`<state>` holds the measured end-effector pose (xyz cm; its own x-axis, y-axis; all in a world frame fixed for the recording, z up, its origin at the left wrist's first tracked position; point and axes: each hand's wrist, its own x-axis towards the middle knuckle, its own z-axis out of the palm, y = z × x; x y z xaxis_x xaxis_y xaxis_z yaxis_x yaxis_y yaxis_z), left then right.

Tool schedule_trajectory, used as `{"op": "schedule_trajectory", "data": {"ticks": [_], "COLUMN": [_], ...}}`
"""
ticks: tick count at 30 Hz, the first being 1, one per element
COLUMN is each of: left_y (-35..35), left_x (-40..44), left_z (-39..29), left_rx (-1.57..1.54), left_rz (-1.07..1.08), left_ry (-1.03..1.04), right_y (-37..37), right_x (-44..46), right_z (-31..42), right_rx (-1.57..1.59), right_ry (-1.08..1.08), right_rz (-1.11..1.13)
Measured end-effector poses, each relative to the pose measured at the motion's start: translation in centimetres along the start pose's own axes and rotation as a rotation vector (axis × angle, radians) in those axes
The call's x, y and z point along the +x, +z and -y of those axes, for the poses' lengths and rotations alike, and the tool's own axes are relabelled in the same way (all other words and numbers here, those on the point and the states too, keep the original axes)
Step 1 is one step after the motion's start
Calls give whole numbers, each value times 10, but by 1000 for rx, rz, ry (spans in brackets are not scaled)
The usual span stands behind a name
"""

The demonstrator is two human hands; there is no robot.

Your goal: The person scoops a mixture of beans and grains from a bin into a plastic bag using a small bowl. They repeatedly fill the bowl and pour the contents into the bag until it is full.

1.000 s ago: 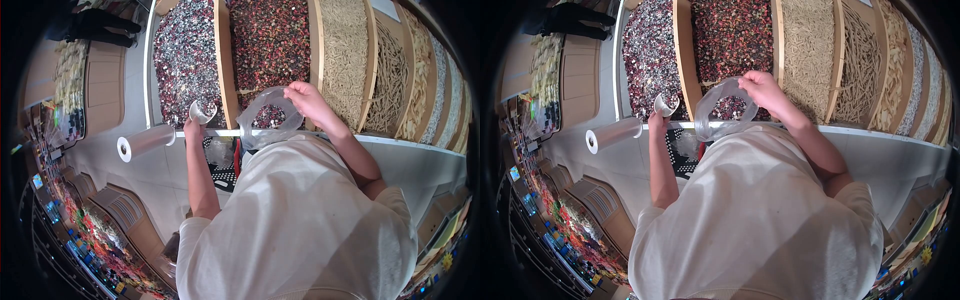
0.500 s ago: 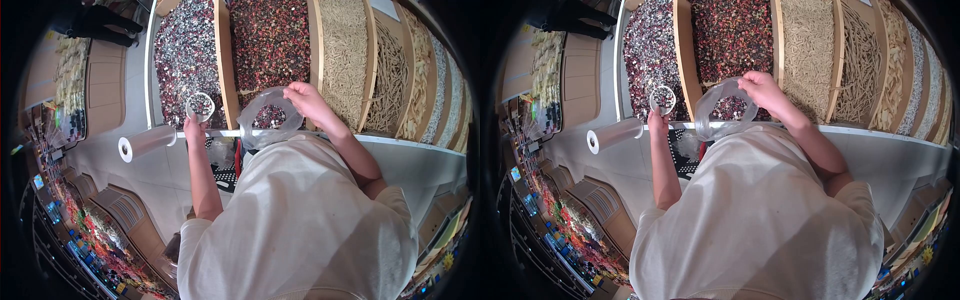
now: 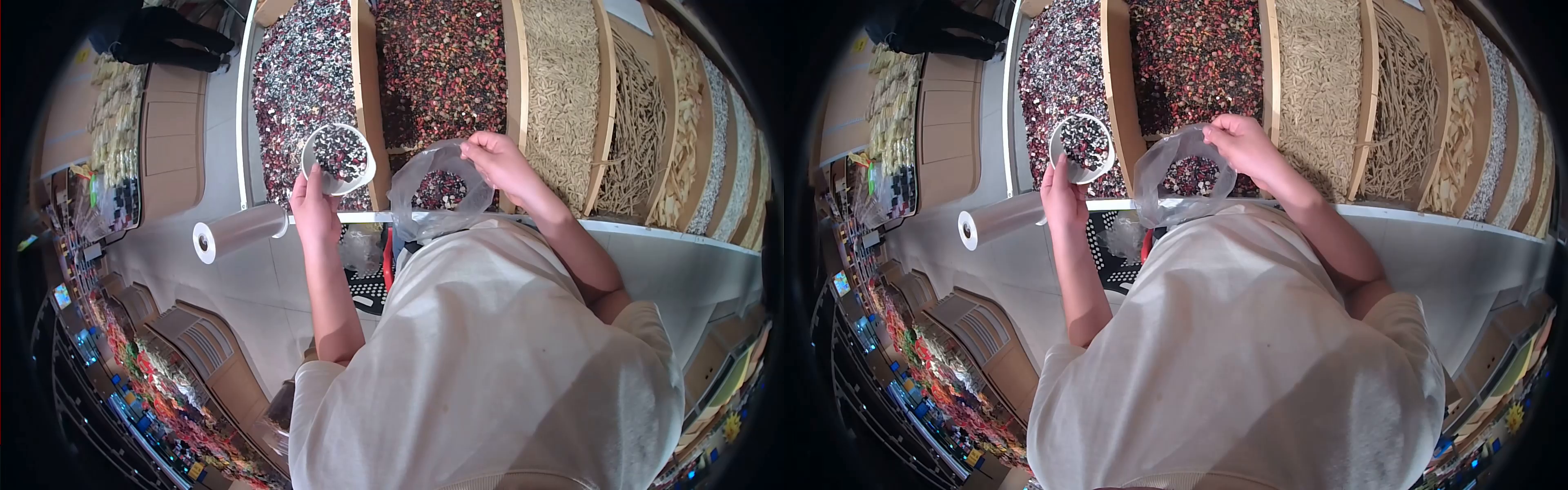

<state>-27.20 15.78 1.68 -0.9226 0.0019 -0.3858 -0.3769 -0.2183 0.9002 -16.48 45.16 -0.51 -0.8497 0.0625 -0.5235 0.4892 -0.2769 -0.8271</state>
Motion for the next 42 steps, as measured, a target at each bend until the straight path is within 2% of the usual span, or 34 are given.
{"op": "schedule_trajectory", "data": {"ticks": [3, 5, 9, 12, 28, 42], "left_y": [32, 42, 60, 69, 81, 81], "left_x": [-26, -37, -51, -59, -61, -60], "left_z": [-17, -21, -14, -13, 11, 5], "left_rx": [-11, 110, 134, 212, 532, 620], "left_rz": [30, 144, 325, 362, 408, 460], "left_ry": [-18, -47, 25, 3, 308, 384], "right_y": [-2, -2, 1, 0, 1, 2], "right_x": [-1, -3, -4, -4, -2, -2], "right_z": [-3, -2, 4, 3, 3, 4], "right_rx": [20, 26, 6, -9, 18, 21], "right_ry": [5, 9, 12, 7, 8, 26], "right_rz": [-1, -4, -29, -31, -28, -22]}}
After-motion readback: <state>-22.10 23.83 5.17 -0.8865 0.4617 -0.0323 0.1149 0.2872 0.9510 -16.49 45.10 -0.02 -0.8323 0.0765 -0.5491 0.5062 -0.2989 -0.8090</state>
